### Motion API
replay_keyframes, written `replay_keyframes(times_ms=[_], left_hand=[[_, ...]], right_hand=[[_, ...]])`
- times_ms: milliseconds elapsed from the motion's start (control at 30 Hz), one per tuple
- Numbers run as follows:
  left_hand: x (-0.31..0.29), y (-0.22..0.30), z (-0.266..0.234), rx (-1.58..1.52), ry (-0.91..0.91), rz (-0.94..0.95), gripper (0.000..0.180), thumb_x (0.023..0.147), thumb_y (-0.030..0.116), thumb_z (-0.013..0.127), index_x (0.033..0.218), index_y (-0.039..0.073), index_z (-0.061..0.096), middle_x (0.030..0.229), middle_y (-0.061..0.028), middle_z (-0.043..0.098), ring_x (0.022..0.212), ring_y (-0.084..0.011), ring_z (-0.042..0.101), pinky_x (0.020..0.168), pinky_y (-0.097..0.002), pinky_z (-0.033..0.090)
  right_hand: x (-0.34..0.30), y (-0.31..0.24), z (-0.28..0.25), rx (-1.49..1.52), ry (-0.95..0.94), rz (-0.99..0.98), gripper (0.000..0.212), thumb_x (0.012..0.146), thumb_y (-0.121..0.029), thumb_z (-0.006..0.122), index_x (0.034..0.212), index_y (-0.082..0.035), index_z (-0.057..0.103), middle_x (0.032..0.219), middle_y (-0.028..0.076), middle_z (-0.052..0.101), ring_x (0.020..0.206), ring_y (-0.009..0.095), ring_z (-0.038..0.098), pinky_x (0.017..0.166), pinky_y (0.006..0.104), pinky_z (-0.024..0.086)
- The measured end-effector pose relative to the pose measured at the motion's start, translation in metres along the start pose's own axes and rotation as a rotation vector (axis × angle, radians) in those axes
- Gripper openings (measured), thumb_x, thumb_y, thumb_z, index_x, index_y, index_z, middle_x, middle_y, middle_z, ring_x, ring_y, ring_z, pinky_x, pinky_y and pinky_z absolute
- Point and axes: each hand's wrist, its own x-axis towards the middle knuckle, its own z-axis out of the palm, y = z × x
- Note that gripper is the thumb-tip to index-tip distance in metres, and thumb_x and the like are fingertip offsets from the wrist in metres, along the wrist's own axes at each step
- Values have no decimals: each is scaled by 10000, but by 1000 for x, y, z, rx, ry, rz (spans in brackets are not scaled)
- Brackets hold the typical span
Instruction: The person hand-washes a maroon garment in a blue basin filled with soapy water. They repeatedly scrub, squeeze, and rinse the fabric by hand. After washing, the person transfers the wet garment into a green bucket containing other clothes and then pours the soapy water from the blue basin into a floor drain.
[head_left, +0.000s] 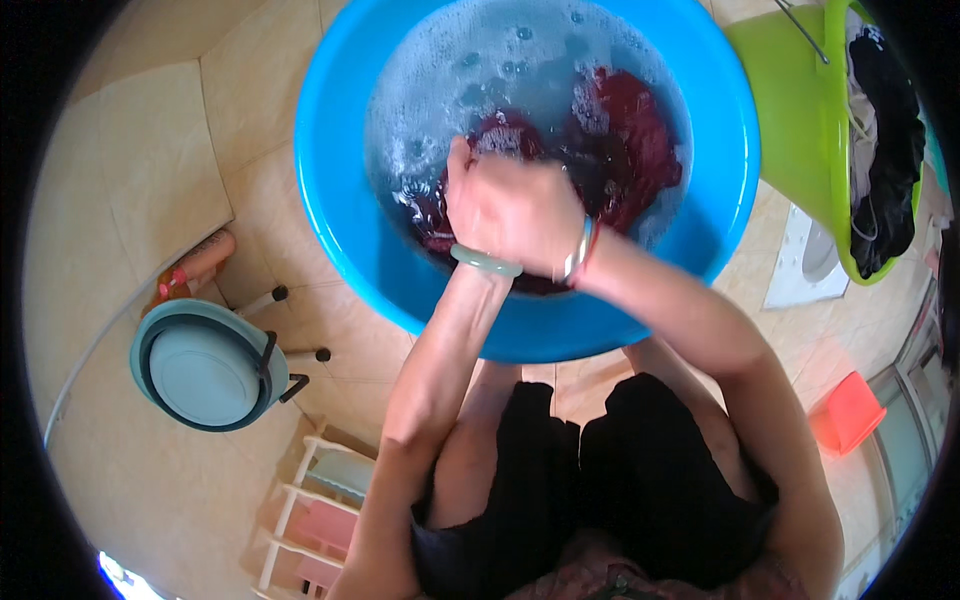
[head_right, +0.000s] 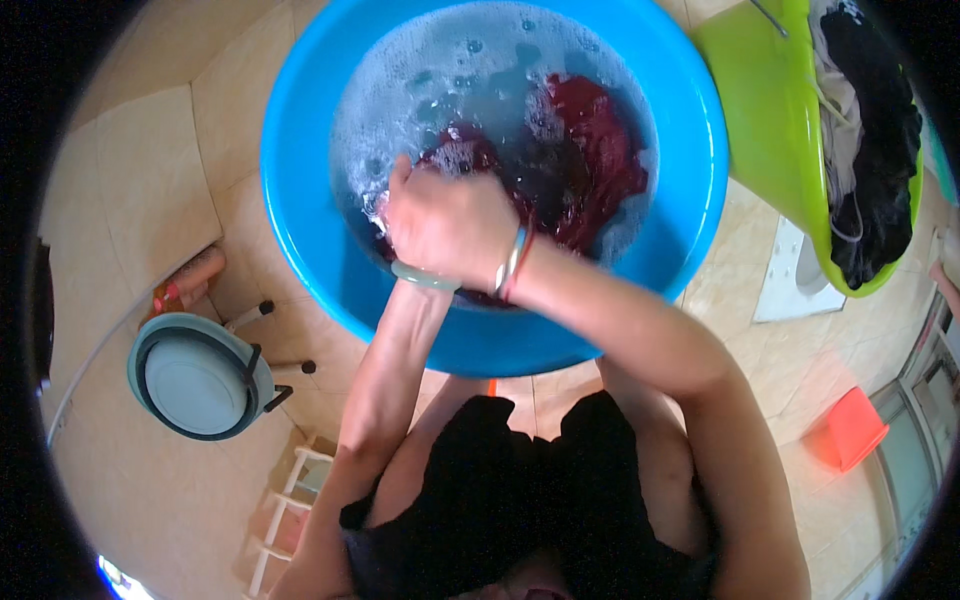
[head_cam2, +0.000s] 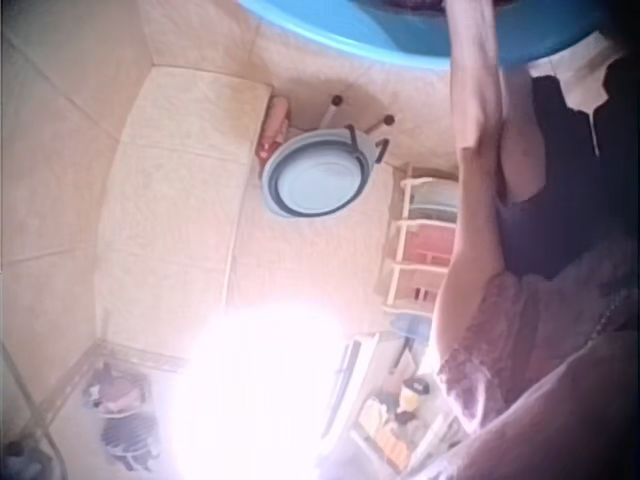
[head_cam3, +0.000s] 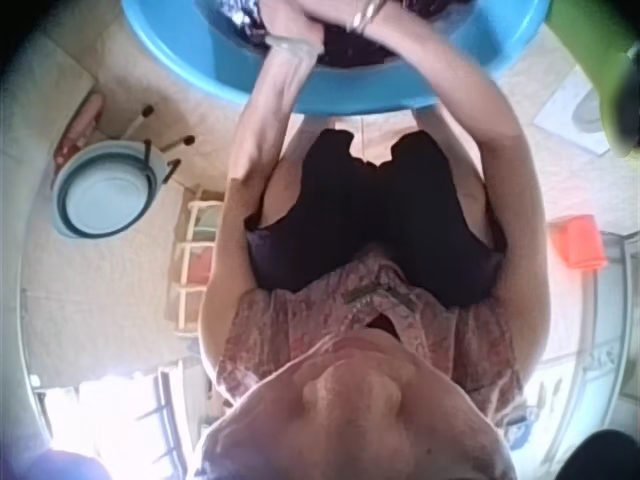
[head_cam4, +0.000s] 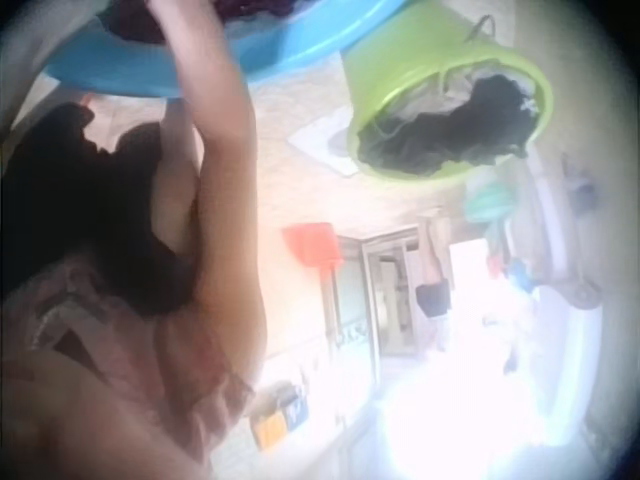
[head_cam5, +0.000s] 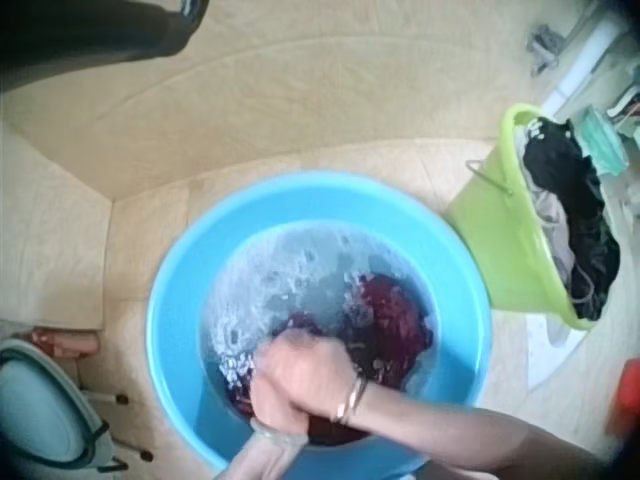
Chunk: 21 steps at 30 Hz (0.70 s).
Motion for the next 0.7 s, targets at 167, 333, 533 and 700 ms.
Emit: replay_keyframes(times_ms=[167, 333, 533, 700], left_hand=[[0, -1, 18, 88, 161, -229, 286, 944, 327, 513, 1041, 81, 623, 1004, -15, 637, 958, -160, 603, 840, -313, 480], [6, -6, -23, 4, -234, -134, 288, 989, 304, 430, 1133, 105, 581, 1051, -30, 615, 1016, -167, 578, 889, -321, 479], [16, -11, -30, -136, -164, -130, 278, 982, 274, 443, 1156, 97, 571, 1088, -12, 617, 1026, -174, 573, 873, -317, 465], [13, -6, -8, 125, 4, -201, 344, 951, 313, 510, 1106, 26, 617, 1067, -41, 616, 1008, -144, 551, 879, -301, 439]], right_hand=[[-3, 56, 2, -121, -11, 327, 255, 915, -198, 588, 716, -40, 560, 710, 181, 598, 629, 382, 600, 515, 444, 477], [-15, -23, -10, -22, -57, 185, 239, 878, -222, 636, 730, -57, 546, 712, 121, 550, 588, 308, 602, 484, 390, 485], [-1, 17, 11, 52, 57, 23, 120, 829, -156, 624, 788, -68, 555, 703, 126, 589, 591, 321, 614, 485, 415, 491], [-4, 42, 10, -175, -54, 329, 225, 925, -246, 557, 800, -59, 549, 722, 141, 592, 624, 342, 619, 508, 429, 497]])
